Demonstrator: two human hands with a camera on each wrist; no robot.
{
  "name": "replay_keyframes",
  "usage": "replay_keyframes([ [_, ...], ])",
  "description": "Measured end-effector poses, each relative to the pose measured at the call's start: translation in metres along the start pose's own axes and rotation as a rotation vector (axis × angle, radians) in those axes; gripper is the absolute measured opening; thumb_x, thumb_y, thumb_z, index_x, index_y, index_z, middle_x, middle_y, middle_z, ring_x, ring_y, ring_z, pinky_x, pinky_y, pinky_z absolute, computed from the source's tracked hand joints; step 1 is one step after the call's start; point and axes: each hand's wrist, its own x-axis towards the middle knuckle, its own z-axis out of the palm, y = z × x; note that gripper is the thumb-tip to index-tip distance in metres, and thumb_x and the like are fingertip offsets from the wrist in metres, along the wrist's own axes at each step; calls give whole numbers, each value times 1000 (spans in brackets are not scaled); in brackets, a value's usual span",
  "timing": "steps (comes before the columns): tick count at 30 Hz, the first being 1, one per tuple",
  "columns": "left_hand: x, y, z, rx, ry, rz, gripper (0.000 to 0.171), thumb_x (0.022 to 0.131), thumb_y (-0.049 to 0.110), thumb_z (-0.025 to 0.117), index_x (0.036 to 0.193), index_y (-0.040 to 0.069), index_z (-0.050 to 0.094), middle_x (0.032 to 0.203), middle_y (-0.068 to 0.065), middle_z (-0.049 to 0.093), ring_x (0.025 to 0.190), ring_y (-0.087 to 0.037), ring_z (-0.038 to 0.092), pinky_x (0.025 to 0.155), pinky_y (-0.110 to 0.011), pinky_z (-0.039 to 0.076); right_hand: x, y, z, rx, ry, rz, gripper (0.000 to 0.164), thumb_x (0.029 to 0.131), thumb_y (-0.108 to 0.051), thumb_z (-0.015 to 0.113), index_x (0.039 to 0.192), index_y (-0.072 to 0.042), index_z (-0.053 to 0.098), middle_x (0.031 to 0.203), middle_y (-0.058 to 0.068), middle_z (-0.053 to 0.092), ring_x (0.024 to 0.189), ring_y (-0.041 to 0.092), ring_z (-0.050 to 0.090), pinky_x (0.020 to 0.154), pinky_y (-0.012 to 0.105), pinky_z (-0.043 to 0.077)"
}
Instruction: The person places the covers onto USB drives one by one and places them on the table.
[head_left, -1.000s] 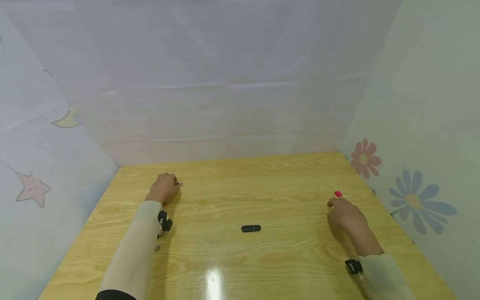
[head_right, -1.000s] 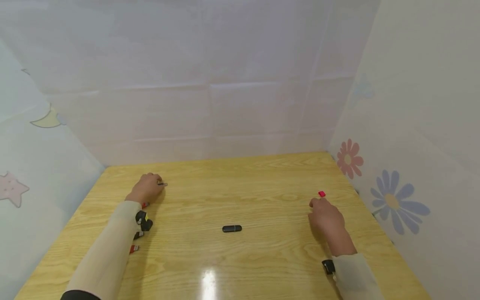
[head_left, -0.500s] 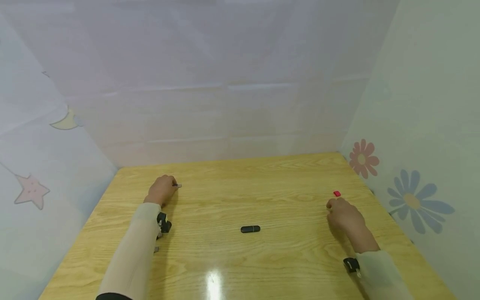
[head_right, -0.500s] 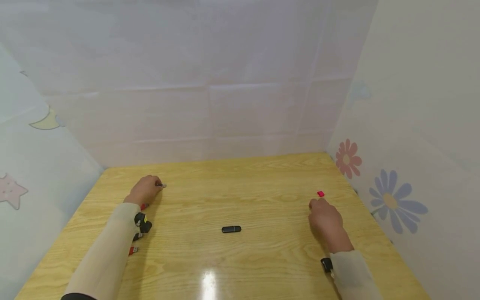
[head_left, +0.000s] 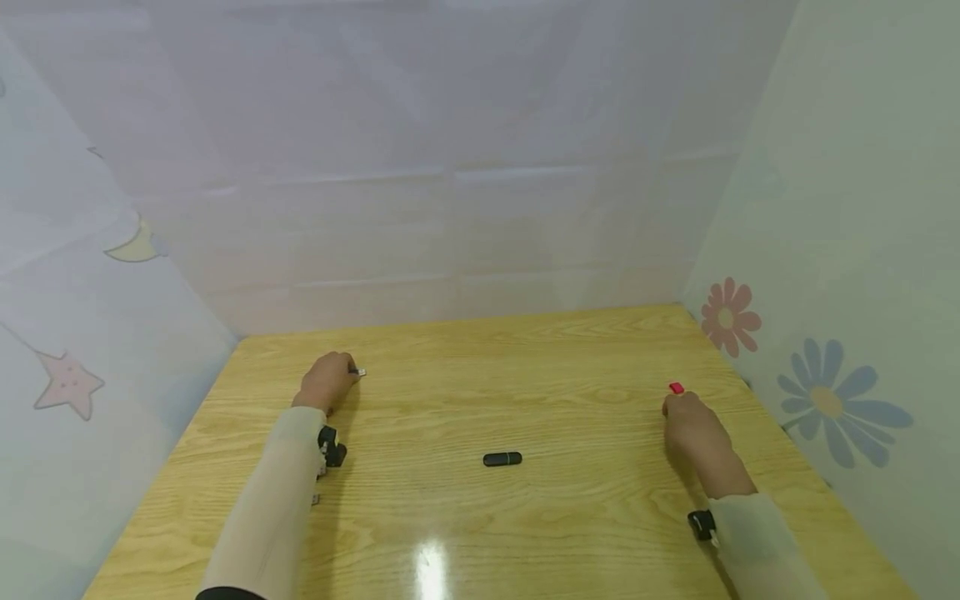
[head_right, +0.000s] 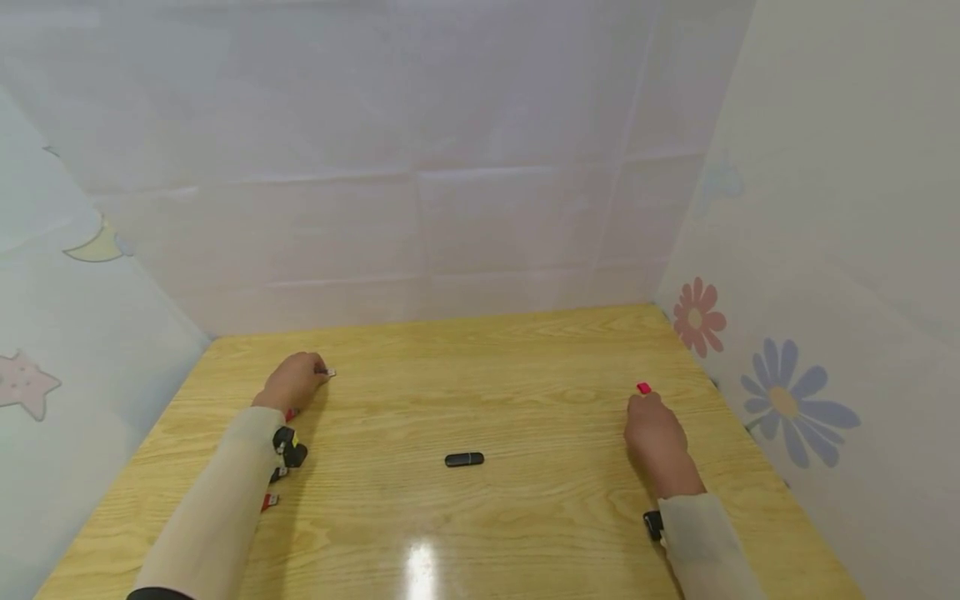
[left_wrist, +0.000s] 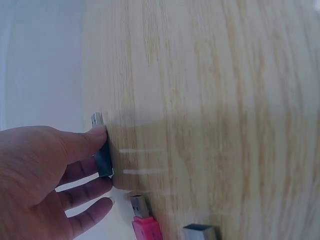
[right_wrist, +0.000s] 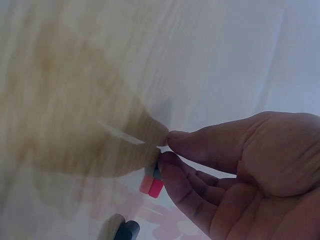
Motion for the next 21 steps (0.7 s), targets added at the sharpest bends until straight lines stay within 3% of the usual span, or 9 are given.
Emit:
replay_keyframes([
  [10, 0, 2, 2, 13, 5, 5, 19, 92, 21, 61, 101, 5, 64, 93, -10, 63, 75, -21, 57, 63, -37, 48, 2, 3, 3, -14, -22, 45, 21, 90, 4, 40, 105, 5, 55, 97, 23, 51, 80, 32, 56, 66, 46, 48],
  [21, 1, 0, 5, 21, 18, -6, 18, 91, 22, 61, 100, 7, 64, 94, -9, 63, 76, -20, 56, 64, -37, 48, 7, 7, 4, -7, -41, 100, 23, 91, 2, 42, 108, 1, 58, 101, 20, 58, 83, 38, 57, 57, 47, 48],
])
